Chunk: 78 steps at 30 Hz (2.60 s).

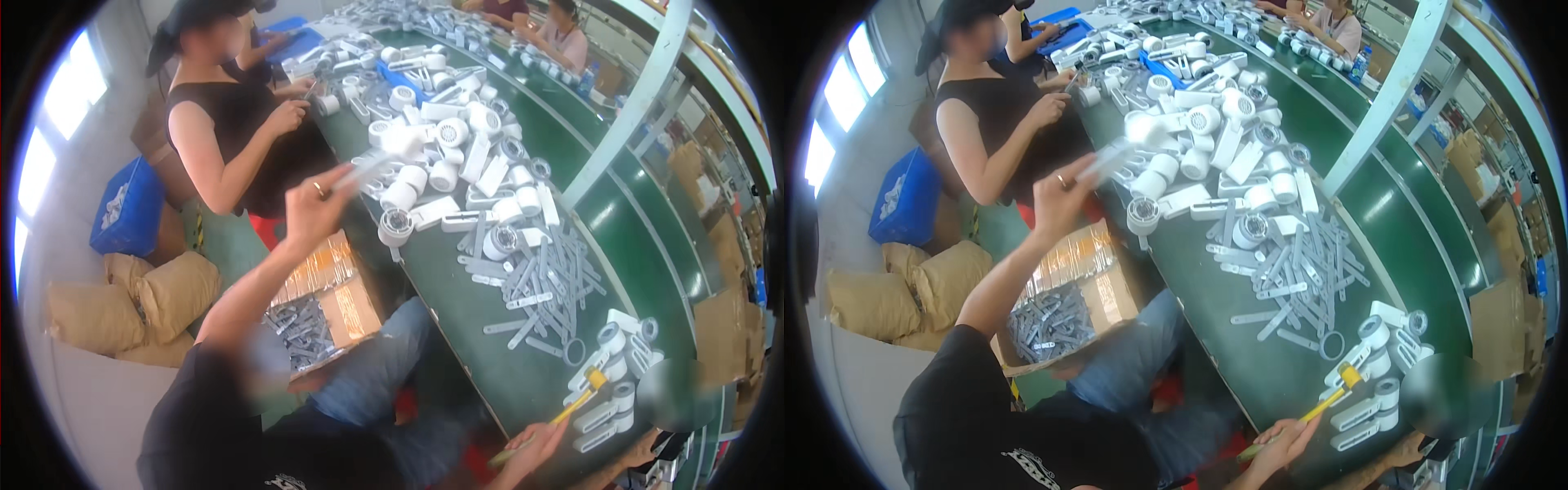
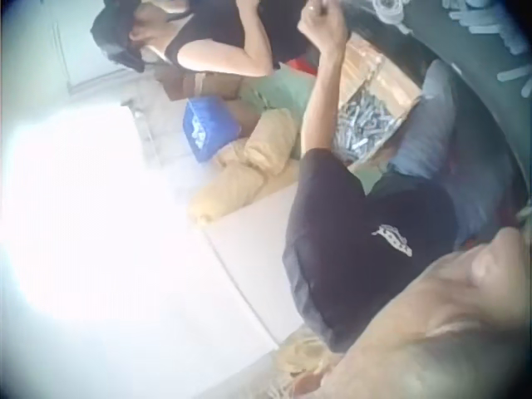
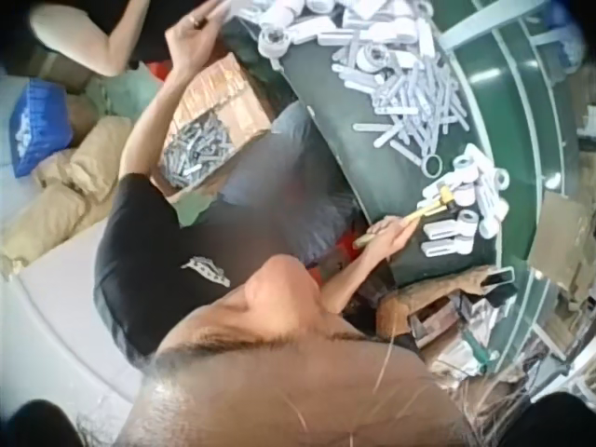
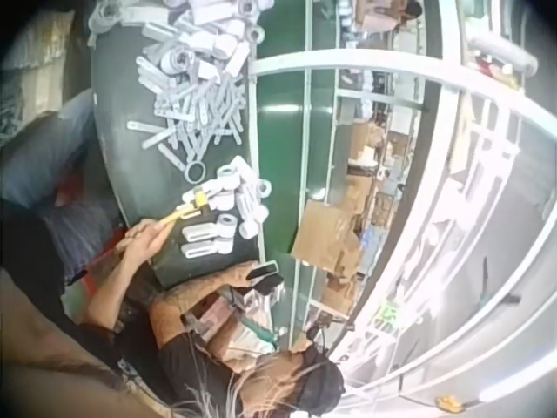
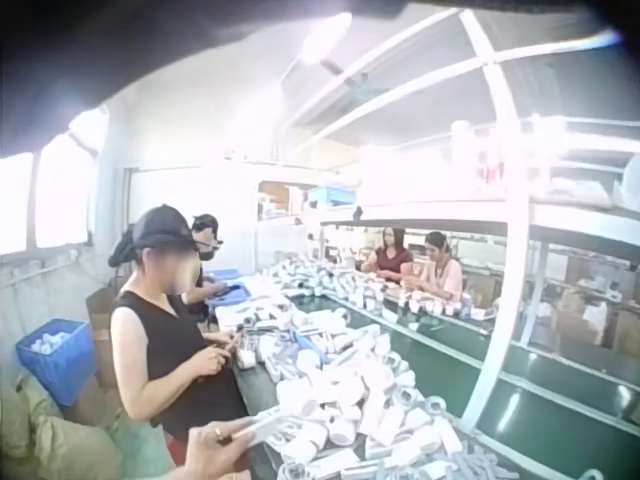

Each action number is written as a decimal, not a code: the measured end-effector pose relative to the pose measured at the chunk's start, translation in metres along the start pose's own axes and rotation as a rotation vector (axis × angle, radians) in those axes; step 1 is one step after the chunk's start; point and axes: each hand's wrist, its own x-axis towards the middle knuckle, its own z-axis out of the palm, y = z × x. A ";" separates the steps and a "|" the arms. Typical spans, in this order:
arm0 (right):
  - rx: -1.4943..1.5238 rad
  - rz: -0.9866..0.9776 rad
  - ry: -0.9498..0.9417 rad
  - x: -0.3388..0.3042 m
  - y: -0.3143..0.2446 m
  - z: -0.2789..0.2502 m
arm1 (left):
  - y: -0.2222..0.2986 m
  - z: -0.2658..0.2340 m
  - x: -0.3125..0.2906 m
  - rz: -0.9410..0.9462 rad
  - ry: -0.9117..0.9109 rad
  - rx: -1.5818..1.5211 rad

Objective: Assembling white plastic housing components using a small yellow-headed hammer on an assembly line.

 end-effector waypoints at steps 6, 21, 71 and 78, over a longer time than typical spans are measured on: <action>-0.060 0.042 -0.032 -0.003 -0.017 0.012 | -0.118 0.014 0.087 -0.026 0.215 0.478; 0.242 -0.136 -0.010 -0.001 0.012 -0.001 | 0.053 0.112 0.007 0.571 -0.439 -0.089; 0.153 -0.031 0.152 -0.004 0.000 -0.009 | 0.202 0.202 -0.142 0.668 -1.043 -0.346; 0.146 -0.024 -0.027 -0.040 -0.042 0.039 | 0.189 0.102 -0.187 -0.401 -1.279 -0.986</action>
